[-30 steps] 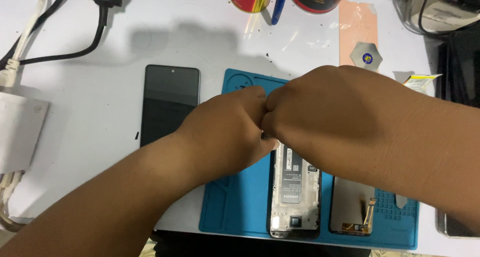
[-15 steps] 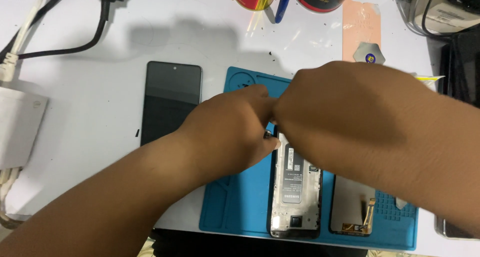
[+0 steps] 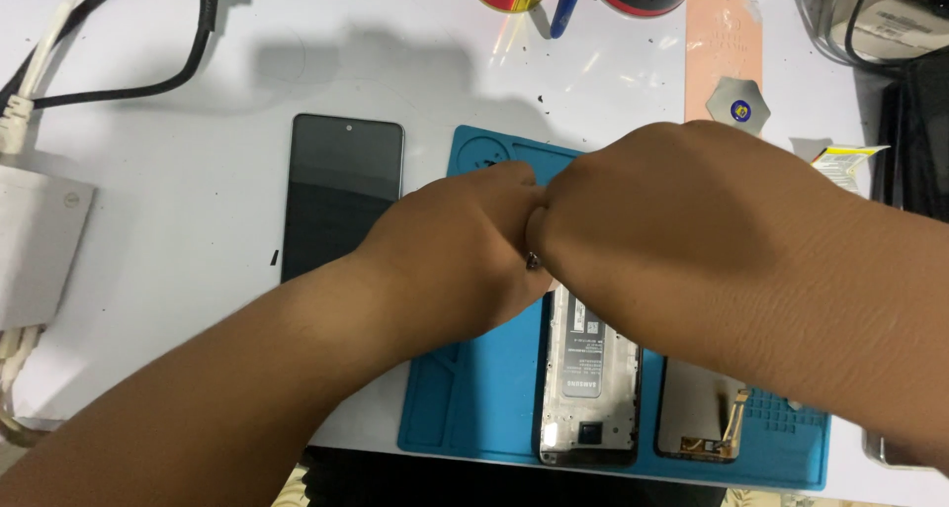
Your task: Disassembling a mobile phone by removing screws and internal components using a screwdriver and prying tool.
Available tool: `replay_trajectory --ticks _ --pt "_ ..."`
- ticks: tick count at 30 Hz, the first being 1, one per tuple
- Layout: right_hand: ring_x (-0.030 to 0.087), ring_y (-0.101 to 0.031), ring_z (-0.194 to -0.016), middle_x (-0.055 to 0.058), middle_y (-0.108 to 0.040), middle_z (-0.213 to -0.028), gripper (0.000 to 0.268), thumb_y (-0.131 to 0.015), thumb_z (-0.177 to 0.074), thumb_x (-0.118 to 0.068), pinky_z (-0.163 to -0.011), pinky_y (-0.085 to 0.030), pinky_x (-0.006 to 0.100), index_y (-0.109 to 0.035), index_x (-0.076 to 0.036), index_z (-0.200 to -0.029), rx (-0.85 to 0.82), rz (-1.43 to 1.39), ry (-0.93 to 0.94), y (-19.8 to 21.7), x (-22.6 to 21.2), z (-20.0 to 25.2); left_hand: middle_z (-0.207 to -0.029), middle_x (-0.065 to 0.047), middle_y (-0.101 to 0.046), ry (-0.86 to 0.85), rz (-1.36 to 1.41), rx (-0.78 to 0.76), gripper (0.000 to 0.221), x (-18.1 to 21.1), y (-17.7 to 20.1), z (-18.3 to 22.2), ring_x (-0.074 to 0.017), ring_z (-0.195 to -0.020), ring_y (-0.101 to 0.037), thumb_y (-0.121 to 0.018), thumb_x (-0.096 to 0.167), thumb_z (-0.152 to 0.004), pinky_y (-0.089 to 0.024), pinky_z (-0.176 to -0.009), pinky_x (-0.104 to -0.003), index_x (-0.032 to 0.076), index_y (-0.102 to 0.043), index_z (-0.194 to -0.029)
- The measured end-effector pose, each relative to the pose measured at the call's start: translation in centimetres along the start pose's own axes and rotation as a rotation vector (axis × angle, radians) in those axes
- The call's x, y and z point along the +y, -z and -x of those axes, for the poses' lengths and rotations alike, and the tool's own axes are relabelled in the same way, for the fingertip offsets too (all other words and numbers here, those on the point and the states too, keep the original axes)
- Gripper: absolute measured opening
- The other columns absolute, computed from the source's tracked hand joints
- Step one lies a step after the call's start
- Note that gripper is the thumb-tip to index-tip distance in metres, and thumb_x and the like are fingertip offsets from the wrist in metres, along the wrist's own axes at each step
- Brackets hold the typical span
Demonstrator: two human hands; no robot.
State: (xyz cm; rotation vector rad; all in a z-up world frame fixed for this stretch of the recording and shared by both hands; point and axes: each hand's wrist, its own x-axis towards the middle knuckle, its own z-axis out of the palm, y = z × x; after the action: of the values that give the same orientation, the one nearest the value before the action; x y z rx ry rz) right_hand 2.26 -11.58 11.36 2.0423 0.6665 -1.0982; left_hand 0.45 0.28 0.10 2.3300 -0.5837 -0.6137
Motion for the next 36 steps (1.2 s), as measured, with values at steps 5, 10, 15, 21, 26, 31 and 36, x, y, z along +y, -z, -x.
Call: replay_trajectory --ticks 5,10,15,21,26,31,36 --pt "0.020 -0.057 -0.061 -0.005 -0.058 -0.066 0.019 -0.055 -0.082 -0.004 -0.053 -0.042 0.034 -0.059 -0.022 -0.079 0.008 0.009 0.034 -0.4 -0.4 0.1 -0.079 0.003 -0.050 0.021 0.039 -0.015 0.027 0.0 0.0 0.2 -0.0195 -0.068 -0.049 -0.058 0.037 -0.092 -0.037 -0.055 -0.041 0.020 -0.050 -0.072" --pt "0.019 -0.057 -0.066 -0.006 -0.058 -0.071 0.020 -0.053 -0.083 -0.005 -0.054 -0.042 0.034 -0.059 -0.024 -0.083 0.067 -0.023 0.029 -3.1 0.7 -0.1 -0.080 0.002 -0.048 -0.072 -0.009 0.043 0.036 -0.9 -0.9 -0.3 -0.0194 -0.067 -0.048 -0.063 0.042 -0.096 -0.037 -0.054 -0.041 0.019 -0.051 -0.070" --pt "0.024 -0.062 -0.063 -0.006 -0.058 -0.069 0.045 -0.046 -0.107 -0.056 -0.052 -0.048 0.043 -0.059 -0.026 -0.077 0.394 -0.015 0.009 -6.2 2.5 0.2 -0.111 -0.008 -0.060 -0.072 -0.129 -0.074 0.026 0.9 0.7 0.5 -0.0363 -0.077 -0.066 -0.072 0.035 -0.092 -0.051 -0.061 -0.054 0.015 -0.066 -0.107" --pt "0.033 -0.073 -0.065 0.005 -0.079 -0.087 0.043 -0.062 -0.094 -0.022 -0.058 -0.052 0.046 -0.067 -0.026 -0.137 0.768 -0.780 -0.387 -13.7 0.8 2.9 -0.085 -0.002 -0.052 -0.206 -0.114 0.063 0.025 -0.2 -0.7 1.1 -0.0239 -0.065 -0.048 -0.069 0.032 -0.095 -0.037 -0.052 -0.044 0.016 -0.050 -0.089" --pt "0.022 -0.075 -0.095 -0.005 -0.081 -0.101 0.027 -0.056 -0.094 -0.021 -0.089 -0.052 0.036 -0.066 -0.029 -0.117 0.364 -1.307 -0.634 -16.3 -3.5 2.7 -0.077 -0.001 -0.053 -0.046 -0.285 -0.191 0.038 1.9 0.1 0.9 -0.0253 -0.070 -0.050 -0.063 0.039 -0.097 -0.038 -0.053 -0.045 0.017 -0.047 -0.070" --pt "0.025 -0.075 -0.076 0.003 -0.082 -0.081 0.025 -0.058 -0.095 -0.024 -0.076 -0.053 0.038 -0.058 -0.024 -0.120 0.428 -1.461 -0.581 -17.3 -5.9 2.2 -0.068 -0.002 -0.047 -0.059 -0.347 -0.181 0.046 2.2 -0.3 1.1 -0.0245 -0.065 -0.045 -0.061 0.036 -0.098 -0.034 -0.048 -0.045 0.015 -0.040 -0.062" --pt "0.023 -0.075 -0.079 0.005 -0.080 -0.091 0.030 -0.058 -0.096 -0.021 -0.074 -0.055 0.038 -0.055 -0.018 -0.126 0.523 -1.742 -0.549 -16.8 -7.0 1.7 -0.060 -0.001 -0.042 -0.060 -0.354 -0.169 0.049 2.3 -0.3 1.1 -0.0216 -0.057 -0.040 -0.061 0.033 -0.097 -0.032 -0.045 -0.040 0.016 -0.036 -0.058"
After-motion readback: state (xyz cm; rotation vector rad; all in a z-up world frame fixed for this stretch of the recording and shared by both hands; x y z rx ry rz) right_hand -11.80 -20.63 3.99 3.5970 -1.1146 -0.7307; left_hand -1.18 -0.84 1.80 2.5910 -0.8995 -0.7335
